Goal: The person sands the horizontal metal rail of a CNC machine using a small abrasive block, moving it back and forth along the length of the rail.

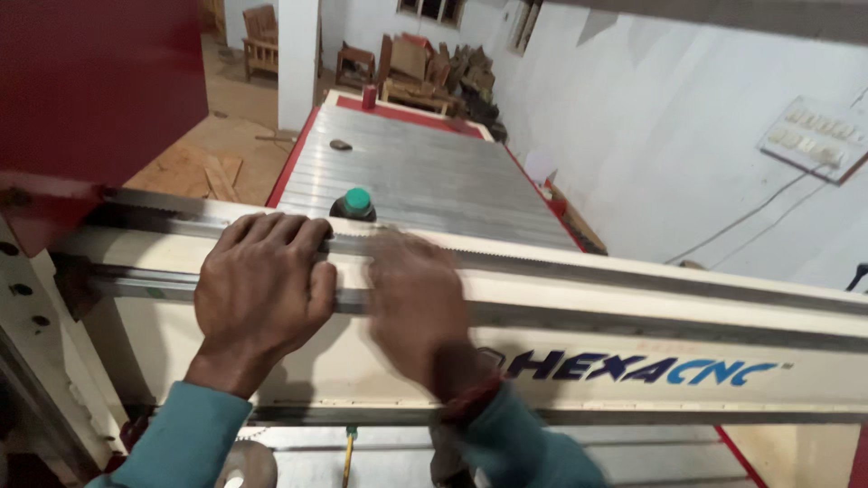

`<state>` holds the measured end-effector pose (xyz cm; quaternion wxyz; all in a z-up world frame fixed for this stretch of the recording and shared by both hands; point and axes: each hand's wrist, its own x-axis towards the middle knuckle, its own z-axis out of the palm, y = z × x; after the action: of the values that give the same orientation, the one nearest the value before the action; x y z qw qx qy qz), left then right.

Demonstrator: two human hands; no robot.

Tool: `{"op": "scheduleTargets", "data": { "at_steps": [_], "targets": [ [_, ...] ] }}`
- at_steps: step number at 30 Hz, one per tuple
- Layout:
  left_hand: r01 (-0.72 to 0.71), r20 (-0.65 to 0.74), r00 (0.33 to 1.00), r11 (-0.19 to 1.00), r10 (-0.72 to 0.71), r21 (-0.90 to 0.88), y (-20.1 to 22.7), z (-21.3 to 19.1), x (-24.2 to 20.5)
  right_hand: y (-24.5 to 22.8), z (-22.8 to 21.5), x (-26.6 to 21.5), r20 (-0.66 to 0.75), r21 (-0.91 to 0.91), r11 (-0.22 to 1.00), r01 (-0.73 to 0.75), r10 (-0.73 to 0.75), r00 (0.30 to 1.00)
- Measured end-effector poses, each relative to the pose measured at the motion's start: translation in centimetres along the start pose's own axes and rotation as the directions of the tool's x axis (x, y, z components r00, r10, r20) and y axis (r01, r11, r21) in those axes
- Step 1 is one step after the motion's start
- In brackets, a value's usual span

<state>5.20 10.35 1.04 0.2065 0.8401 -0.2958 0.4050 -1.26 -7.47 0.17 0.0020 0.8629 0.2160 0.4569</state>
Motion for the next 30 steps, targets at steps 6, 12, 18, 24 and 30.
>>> {"op": "scheduleTargets", "data": {
  "at_steps": [6,12,18,24,30],
  "targets": [
    [-0.034,0.013,0.999,0.999,0.034,0.013,-0.2,-0.1,0.2,6.2,-5.8,-3.3,-0.04,-0.108,0.966,0.236,-0.241,0.97],
    [0.029,0.074,0.997,0.995,-0.036,0.096,0.4,0.5,0.6,13.7,-13.8,-9.7,0.102,-0.42,0.804,-0.422,0.504,0.858],
    [-0.032,-0.033,0.999,0.999,0.033,0.007,0.3,-0.3,0.3,3.2,-0.9,-0.5,0.343,-0.058,0.911,-0.409,0.403,0.848],
    [-0.046,0.021,0.999,0.999,0.046,0.002,-0.2,-0.3,0.3,4.7,-3.6,-1.6,0.159,0.011,0.979,-0.201,0.197,0.967],
    [-0.028,-0.038,0.999,1.0,0.028,-0.013,0.0,0.1,-0.1,13.7,-13.9,-9.4,0.167,-0.43,0.681,-0.593,0.705,0.689]
  ]
}}
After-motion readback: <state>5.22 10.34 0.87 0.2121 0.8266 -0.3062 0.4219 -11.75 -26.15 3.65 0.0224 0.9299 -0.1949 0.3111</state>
